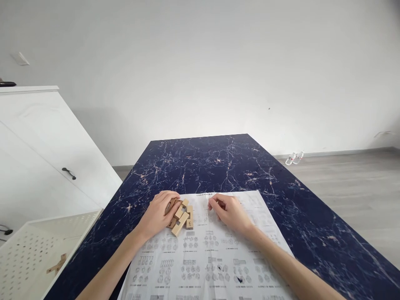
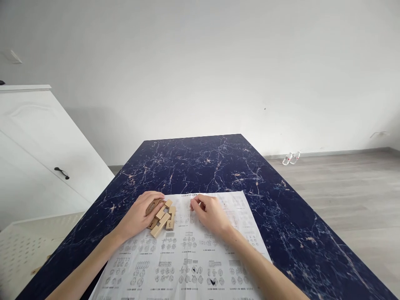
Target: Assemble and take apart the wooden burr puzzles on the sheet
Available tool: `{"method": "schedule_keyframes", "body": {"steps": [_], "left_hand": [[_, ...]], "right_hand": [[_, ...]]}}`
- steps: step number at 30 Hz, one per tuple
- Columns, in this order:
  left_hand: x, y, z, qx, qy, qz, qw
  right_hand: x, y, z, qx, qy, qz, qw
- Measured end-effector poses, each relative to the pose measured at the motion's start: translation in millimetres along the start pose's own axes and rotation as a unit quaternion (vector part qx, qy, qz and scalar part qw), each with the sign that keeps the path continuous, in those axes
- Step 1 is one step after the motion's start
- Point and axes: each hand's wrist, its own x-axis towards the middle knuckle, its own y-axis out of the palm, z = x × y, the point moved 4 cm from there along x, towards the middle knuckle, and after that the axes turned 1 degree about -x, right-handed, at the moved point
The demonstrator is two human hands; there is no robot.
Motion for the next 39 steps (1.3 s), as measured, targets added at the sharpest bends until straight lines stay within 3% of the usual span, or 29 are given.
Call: {"method": "schedule_keyframes", "body": {"steps": [20, 27, 34, 39], "left_hand": [[0.0, 2.1, 15.7, 0.034, -0.032, -0.025, 0.999], [2.0, 1.7, 28.8, 0.043, -0.071, -0.043, 0.996], [-13.7, 3.6, 38.6, 0.121, -0.139, -0.118, 0.976], [-29.7, 17.1, 43.0, 0.114, -0.153, -0.068, 0.979]], "right_hand": [[1.9, -1.2, 3.4, -0.004, 0.004, 0.000, 1.000], [3.5, -0.3, 0.8, 0.000, 0.005, 0.001, 1.000], [3.1, 0.5, 1.7, -0.001, 0.008, 0.002, 1.000], [2.1, 0.7, 3.9, -0.005, 0.008, 0.011, 1.000]]}}
